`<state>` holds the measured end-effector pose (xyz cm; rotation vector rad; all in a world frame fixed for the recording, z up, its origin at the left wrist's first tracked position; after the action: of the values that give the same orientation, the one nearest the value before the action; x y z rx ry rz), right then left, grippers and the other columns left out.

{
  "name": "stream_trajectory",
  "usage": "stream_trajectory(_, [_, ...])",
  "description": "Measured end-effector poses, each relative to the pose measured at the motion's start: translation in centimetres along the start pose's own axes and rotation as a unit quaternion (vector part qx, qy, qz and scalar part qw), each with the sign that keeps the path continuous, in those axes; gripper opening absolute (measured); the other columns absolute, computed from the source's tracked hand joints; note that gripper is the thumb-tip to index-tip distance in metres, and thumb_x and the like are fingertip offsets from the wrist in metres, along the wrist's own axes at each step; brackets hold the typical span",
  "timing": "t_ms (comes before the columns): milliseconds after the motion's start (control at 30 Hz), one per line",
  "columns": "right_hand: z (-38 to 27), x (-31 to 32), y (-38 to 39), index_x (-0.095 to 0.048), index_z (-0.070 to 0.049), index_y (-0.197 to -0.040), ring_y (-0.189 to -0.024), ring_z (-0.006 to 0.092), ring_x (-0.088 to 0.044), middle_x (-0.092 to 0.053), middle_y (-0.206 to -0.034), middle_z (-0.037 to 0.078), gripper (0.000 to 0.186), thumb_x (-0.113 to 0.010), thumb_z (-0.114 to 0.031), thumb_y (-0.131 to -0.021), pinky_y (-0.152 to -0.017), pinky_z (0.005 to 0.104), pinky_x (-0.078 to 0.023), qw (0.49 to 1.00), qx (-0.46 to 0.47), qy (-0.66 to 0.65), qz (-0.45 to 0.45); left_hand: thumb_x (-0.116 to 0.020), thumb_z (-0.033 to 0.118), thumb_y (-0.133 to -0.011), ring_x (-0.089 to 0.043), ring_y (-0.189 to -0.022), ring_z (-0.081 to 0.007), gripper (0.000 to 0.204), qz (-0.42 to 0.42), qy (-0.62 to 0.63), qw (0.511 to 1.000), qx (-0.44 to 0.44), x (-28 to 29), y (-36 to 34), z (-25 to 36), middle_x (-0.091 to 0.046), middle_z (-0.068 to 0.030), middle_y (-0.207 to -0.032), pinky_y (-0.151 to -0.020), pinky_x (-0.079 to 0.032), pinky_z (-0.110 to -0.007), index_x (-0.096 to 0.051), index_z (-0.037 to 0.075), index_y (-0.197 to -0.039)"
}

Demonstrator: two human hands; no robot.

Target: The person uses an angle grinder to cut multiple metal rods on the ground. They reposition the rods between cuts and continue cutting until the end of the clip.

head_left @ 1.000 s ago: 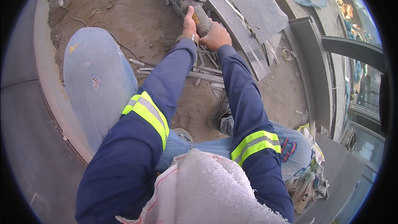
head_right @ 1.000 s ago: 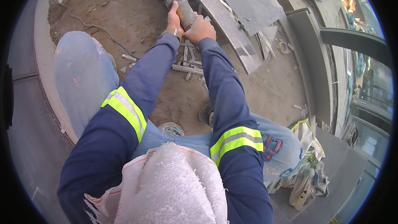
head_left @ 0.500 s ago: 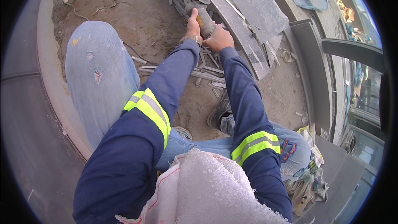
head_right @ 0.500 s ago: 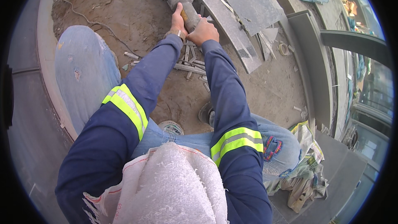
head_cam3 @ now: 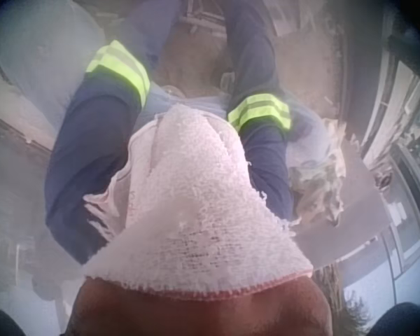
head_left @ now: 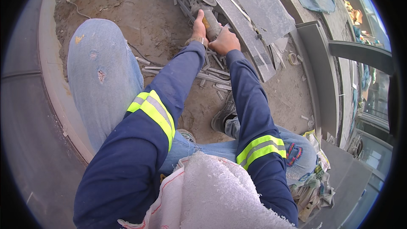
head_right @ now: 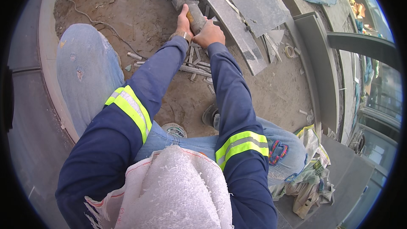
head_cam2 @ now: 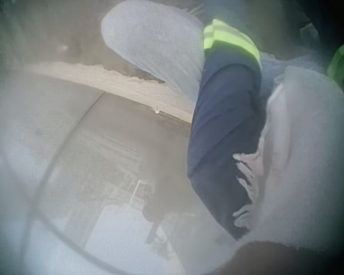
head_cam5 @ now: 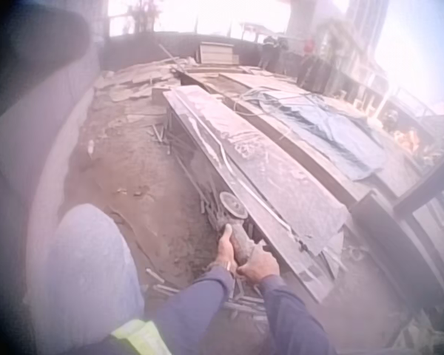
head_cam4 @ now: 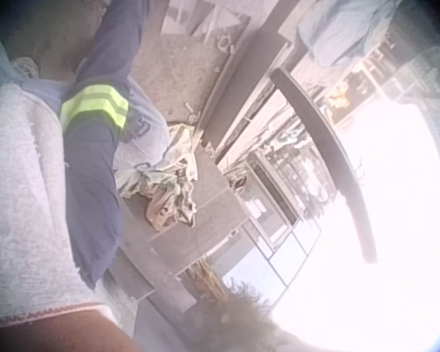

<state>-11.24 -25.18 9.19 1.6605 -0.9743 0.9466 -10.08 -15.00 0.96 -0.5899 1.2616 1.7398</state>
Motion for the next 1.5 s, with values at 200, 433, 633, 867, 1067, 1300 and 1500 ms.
stream_trajectory(200, [0.1,0.1,0.2,-0.044,-0.003,-0.144,-0.108,0.0358,-0.067,-0.068,-0.116,0.023,0.097,-0.08,-0.042,-0.063,-0.095,0.0418,-0.053,1.0,0.003,-0.008,0.005,-0.05,0.066,-0.093,-0.067,-0.085,-0.0366,0.068,-0.006,0.009,1.0,0.002,0.2,-0.3,-0.2,-0.065,-0.0218,-0.095,-0.076,-0.057,-0.051,-0.056,0.002,-0.113])
stream_trajectory(433, [0.6,0.1,0.4,-0.05,-0.002,-0.134,-0.108,0.0363,-0.067,-0.068,-0.114,0.023,0.086,-0.082,-0.035,-0.061,-0.094,0.0425,-0.053,1.0,-0.004,-0.012,0.021,-0.053,0.064,-0.093,-0.067,-0.077,-0.0342,0.062,0.002,0.025,1.0,0.004,0.3,-0.4,-1.0,-0.065,-0.0181,-0.089,-0.07,-0.057,-0.049,-0.059,0.005,-0.108])
stream_trajectory(633, [0.3,-0.4,0.7,-0.053,-0.001,-0.128,-0.106,0.0381,-0.067,-0.068,-0.113,0.024,0.083,-0.083,-0.038,-0.06,-0.092,0.0447,-0.053,0.999,0.012,-0.013,0.04,-0.055,0.064,-0.092,-0.066,-0.069,-0.0311,0.059,0.018,0.02,1.0,-0.015,1.1,-0.9,-1.5,-0.065,-0.0145,-0.085,-0.066,-0.056,-0.046,-0.06,0.006,-0.105])
stream_trajectory(867, [0.7,-0.3,0.0,-0.048,-0.004,-0.138,-0.106,0.0367,-0.067,-0.068,-0.114,0.024,0.091,-0.082,-0.035,-0.06,-0.093,0.0434,-0.054,0.999,0.012,-0.028,0.025,-0.055,0.065,-0.091,-0.067,-0.071,-0.0325,0.061,-0.007,0.023,1.0,-0.003,0.7,-1.0,-1.0,-0.066,-0.0168,-0.083,-0.068,-0.056,-0.048,-0.06,0.006,-0.106])
stream_trajectory(1067, [0.0,-0.1,-0.1,-0.045,-0.007,-0.143,-0.108,0.0369,-0.066,-0.068,-0.115,0.023,0.093,-0.079,-0.04,-0.064,-0.093,0.0432,-0.053,0.999,0.008,-0.025,0.017,-0.053,0.066,-0.092,-0.068,-0.078,-0.0363,0.064,0.002,0.004,1.0,-0.011,0.7,-1.0,-0.2,-0.067,-0.021,-0.091,-0.072,-0.057,-0.051,-0.06,0.005,-0.109])
stream_trajectory(1300, [-0.7,0.5,0.2,-0.054,0.008,-0.124,-0.105,0.0399,-0.067,-0.067,-0.111,0.028,0.081,-0.08,-0.035,-0.06,-0.093,0.043,-0.053,0.999,0.007,-0.039,0.024,-0.051,0.068,-0.092,-0.067,-0.071,-0.0321,0.065,-0.003,0.011,1.0,0.008,0.3,-0.8,0.4,-0.066,-0.0162,-0.083,-0.066,-0.057,-0.047,-0.06,0.005,-0.106])
stream_trajectory(1500, [-1.2,0.6,-0.2,-0.055,0.007,-0.121,-0.106,0.0401,-0.066,-0.067,-0.112,0.028,0.078,-0.081,-0.034,-0.06,-0.094,0.0432,-0.053,0.999,0.004,-0.043,0.03,-0.051,0.067,-0.091,-0.067,-0.073,-0.032,0.066,0.002,0.006,1.0,0.004,0.5,-1.4,0.8,-0.066,-0.0158,-0.085,-0.067,-0.057,-0.047,-0.06,0.005,-0.109])
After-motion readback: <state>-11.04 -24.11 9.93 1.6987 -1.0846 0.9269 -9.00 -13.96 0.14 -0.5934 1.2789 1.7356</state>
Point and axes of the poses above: each hand's wrist, its own y-axis away from the middle knuckle, its own x-axis out of the back of the hand, z = x × y, the point moved 3 cm from there along -y, towards the middle knuckle
